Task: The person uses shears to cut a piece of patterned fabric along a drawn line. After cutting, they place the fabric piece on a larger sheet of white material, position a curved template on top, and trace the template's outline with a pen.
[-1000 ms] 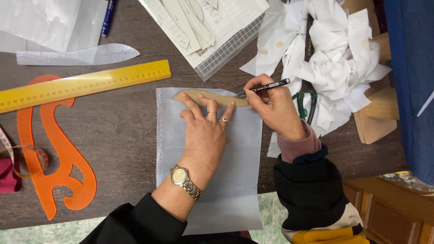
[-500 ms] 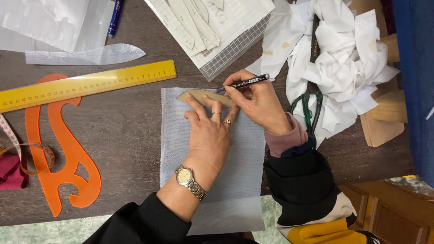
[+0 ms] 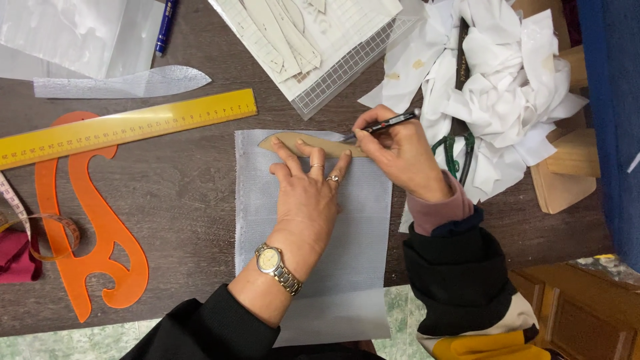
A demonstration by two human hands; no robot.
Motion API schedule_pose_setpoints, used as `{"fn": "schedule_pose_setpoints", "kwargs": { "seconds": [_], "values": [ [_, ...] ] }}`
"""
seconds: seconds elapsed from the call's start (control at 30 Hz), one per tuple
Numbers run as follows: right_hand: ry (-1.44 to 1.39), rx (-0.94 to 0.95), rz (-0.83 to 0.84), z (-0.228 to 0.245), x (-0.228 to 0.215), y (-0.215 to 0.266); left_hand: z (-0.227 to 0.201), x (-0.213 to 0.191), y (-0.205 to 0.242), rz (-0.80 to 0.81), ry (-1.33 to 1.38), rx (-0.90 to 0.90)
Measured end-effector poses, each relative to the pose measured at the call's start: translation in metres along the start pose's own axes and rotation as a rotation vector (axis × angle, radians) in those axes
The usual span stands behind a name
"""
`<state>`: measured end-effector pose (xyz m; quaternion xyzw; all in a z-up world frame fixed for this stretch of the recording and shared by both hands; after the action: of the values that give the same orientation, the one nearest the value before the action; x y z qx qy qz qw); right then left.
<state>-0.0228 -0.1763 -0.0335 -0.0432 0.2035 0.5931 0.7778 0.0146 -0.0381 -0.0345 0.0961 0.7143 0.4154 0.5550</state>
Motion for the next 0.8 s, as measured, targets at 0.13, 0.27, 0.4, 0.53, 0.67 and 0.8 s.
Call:
{"fn": "schedule_pose_setpoints", "kwargs": {
  "seconds": [0.13, 0.27, 0.4, 0.53, 0.67, 0.8],
  "values": [
    [-0.012, 0.057, -0.045, -0.014, -0.014, 0.015, -0.001, -0.002, 0.002, -0.024, -0.015, -0.002],
    [0.002, 0.017, -0.095, -0.005, -0.023, 0.026, -0.002, 0.003, -0.001, -0.027, -0.015, 0.006],
    [0.072, -0.094, -0.223, 0.018, -0.02, 0.042, -0.002, 0.0, 0.0, -0.033, -0.021, 0.013],
    [0.334, -0.107, -0.248, -0.009, 0.002, 0.074, -0.001, 0.0, 0.001, -0.046, -0.033, 0.017],
    [0.479, -0.102, -0.277, 0.01, 0.022, 0.08, -0.003, 0.002, 0.001, -0.051, -0.04, 0.019],
    [0.508, -0.057, -0.261, 0.021, 0.027, 0.08, -0.003, -0.001, 0.002, -0.083, -0.08, 0.013]
  ]
}}
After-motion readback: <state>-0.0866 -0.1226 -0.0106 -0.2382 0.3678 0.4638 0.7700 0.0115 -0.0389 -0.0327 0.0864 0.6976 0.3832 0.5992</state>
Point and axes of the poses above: each hand's wrist, its own y-axis away from the middle knuckle, its own x-axis out of the palm, z = x × y, the point moved 5 cm from there along -y, towards the middle knuckle, and after that the axes turned 8 degrees about z, right-handed, at the moved point
